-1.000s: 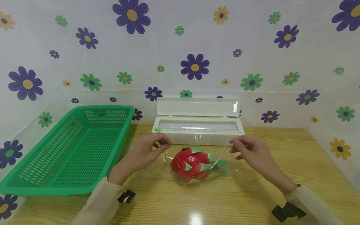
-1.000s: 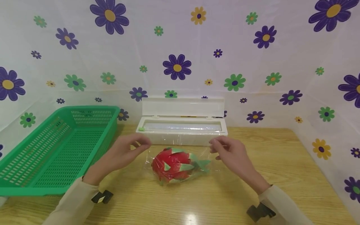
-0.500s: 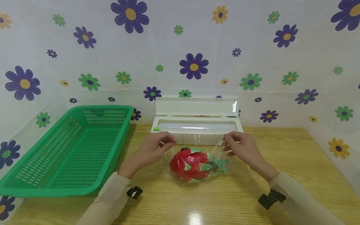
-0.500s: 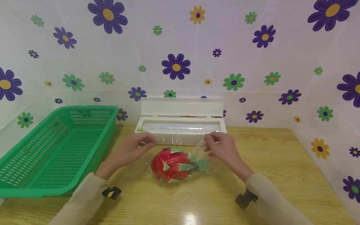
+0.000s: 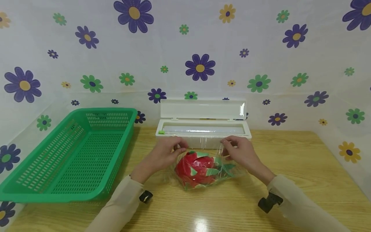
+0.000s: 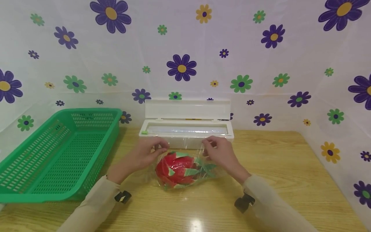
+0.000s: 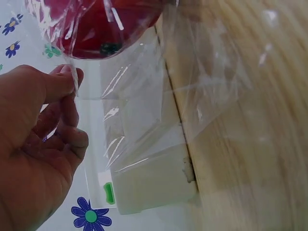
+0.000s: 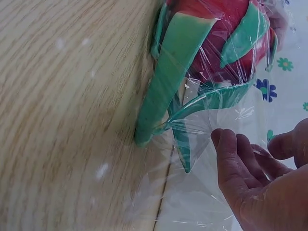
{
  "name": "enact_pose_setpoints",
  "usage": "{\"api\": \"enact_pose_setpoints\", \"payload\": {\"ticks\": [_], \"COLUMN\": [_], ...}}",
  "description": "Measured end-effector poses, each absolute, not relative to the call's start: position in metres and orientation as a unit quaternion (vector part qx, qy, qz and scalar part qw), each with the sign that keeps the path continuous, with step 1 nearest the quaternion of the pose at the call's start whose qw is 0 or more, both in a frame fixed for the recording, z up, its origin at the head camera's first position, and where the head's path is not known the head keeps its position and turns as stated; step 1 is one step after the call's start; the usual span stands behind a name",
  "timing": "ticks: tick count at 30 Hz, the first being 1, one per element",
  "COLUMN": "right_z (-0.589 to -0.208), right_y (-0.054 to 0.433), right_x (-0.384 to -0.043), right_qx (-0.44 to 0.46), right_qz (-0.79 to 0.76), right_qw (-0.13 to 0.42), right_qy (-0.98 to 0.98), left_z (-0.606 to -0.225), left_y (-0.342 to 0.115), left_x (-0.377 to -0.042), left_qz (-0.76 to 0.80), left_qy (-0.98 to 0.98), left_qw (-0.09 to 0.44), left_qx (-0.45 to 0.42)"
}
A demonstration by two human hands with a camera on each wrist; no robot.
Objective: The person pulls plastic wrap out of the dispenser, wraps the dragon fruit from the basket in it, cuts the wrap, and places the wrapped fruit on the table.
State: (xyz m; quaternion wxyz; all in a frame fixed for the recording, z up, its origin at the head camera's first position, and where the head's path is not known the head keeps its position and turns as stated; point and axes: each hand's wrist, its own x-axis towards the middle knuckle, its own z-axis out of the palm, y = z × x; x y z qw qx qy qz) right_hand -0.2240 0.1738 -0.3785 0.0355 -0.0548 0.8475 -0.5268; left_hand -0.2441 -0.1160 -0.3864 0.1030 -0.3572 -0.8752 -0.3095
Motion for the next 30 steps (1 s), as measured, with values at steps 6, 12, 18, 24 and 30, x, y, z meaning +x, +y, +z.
{"api": "enact_pose_setpoints", "payload": {"ticks": [6, 12, 18, 24, 30], "right_z": [-0.381, -0.387, -0.387, -0.386, -0.389], "right_y": [0.173, 0.169, 0.165, 0.164, 0.164], "right_x": [-0.223, -0.224, -0.223, -0.224, -0.224], "right_qx": [-0.064, -0.108, -0.127, -0.148, -0.166], "right_qz": [-0.532, -0.480, -0.445, -0.404, -0.397], "right_qw": [0.075, 0.085, 0.081, 0.073, 0.082], "right_qy": [0.841, 0.867, 0.883, 0.900, 0.899], "left_z": [-0.386, -0.387, -0.391, -0.387, -0.371], "left_y": [-0.113, -0.113, -0.116, -0.121, -0.131], "left_x": [-0.244, -0.245, -0.247, -0.247, -0.241], "left_qz": [-0.353, -0.386, -0.394, -0.419, -0.403], "left_qy": [-0.867, -0.869, -0.873, -0.871, -0.885], "left_qw": [0.058, 0.009, -0.027, -0.039, 0.007], "left_qx": [-0.346, -0.309, -0.286, -0.254, -0.233]}}
